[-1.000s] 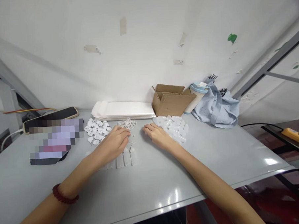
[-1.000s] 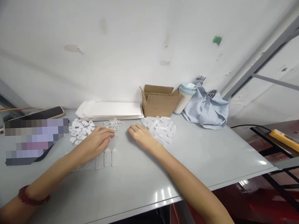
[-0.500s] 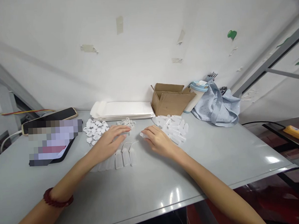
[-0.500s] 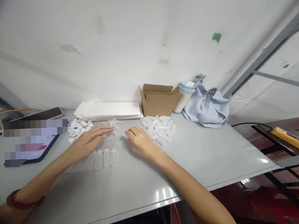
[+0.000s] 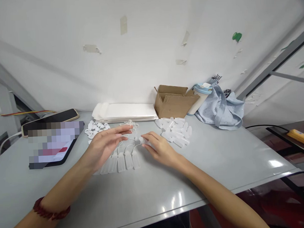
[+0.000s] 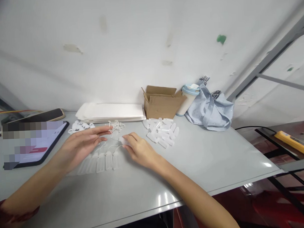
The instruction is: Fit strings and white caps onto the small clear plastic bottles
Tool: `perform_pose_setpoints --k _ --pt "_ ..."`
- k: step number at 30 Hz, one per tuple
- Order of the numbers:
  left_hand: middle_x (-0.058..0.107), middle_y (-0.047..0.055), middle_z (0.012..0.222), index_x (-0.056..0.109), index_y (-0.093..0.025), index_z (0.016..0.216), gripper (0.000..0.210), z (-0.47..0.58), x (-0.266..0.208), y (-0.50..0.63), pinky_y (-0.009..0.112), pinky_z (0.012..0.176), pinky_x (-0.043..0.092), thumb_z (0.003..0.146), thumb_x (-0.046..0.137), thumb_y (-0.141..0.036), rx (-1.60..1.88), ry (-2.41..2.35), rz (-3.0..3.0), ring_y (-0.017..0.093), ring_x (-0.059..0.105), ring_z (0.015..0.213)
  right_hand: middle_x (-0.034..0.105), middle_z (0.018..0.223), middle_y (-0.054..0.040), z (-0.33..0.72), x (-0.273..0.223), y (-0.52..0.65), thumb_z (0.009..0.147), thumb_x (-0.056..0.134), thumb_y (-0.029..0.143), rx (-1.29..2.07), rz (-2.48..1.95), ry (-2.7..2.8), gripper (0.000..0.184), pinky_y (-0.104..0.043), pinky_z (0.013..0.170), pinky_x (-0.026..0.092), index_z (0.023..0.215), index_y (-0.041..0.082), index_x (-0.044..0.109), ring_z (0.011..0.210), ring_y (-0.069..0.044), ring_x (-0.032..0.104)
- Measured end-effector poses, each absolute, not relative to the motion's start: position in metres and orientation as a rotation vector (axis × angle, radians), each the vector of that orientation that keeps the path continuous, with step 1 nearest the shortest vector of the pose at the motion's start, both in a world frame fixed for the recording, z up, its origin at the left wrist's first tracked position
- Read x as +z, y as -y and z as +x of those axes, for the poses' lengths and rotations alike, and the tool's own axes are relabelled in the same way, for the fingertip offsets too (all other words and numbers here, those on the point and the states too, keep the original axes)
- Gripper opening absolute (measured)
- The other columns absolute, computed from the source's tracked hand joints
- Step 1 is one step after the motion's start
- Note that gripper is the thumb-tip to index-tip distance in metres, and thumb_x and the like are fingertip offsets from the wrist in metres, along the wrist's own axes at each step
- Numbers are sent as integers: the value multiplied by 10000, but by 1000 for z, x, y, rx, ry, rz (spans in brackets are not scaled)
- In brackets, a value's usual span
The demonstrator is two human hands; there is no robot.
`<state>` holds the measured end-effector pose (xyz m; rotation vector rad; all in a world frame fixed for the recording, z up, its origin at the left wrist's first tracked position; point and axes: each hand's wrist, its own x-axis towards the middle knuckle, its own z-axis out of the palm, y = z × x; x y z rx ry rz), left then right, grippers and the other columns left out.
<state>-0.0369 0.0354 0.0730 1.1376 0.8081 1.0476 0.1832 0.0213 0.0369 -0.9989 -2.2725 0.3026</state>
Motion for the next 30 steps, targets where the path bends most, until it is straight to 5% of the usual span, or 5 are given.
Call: perform_pose_setpoints --k 9,18,24,30 --pt "669 86 1178 753 -184 947 247 -32 75 -31 366 955 425 771 583 -221 970 -738 1060 282 494 1206 574 1069 -124 181 34 -17 941 463 210 387 -995 2214 415 -407 811 536 1336 200 337 955 -214 598" --pt "649 87 1210 730 -204 998 266 -32 71 -30 416 979 423 798 579 -293 916 -808 1187 296 514 1184 575 1097 -103 179 38 -15 944 457 196 353 -915 2209 304 -366 795 540 1246 222 440 934 -194 602" --pt "619 76 1176 620 -211 1110 339 -33 60 -25 438 958 438 841 556 -408 828 -1141 2039 273 541 1112 601 960 -101 180 37 -15 922 500 201 311 -957 2162 232 -337 741 532 1150 159 505 855 -192 597" --pt "602 130 1136 550 -130 1167 518 -24 44 -12 455 916 462 772 663 -446 494 -901 2728 299 489 1111 590 855 -75 180 34 -15 883 560 235 443 -1154 2077 173 -310 670 535 1022 132 569 728 -166 609"
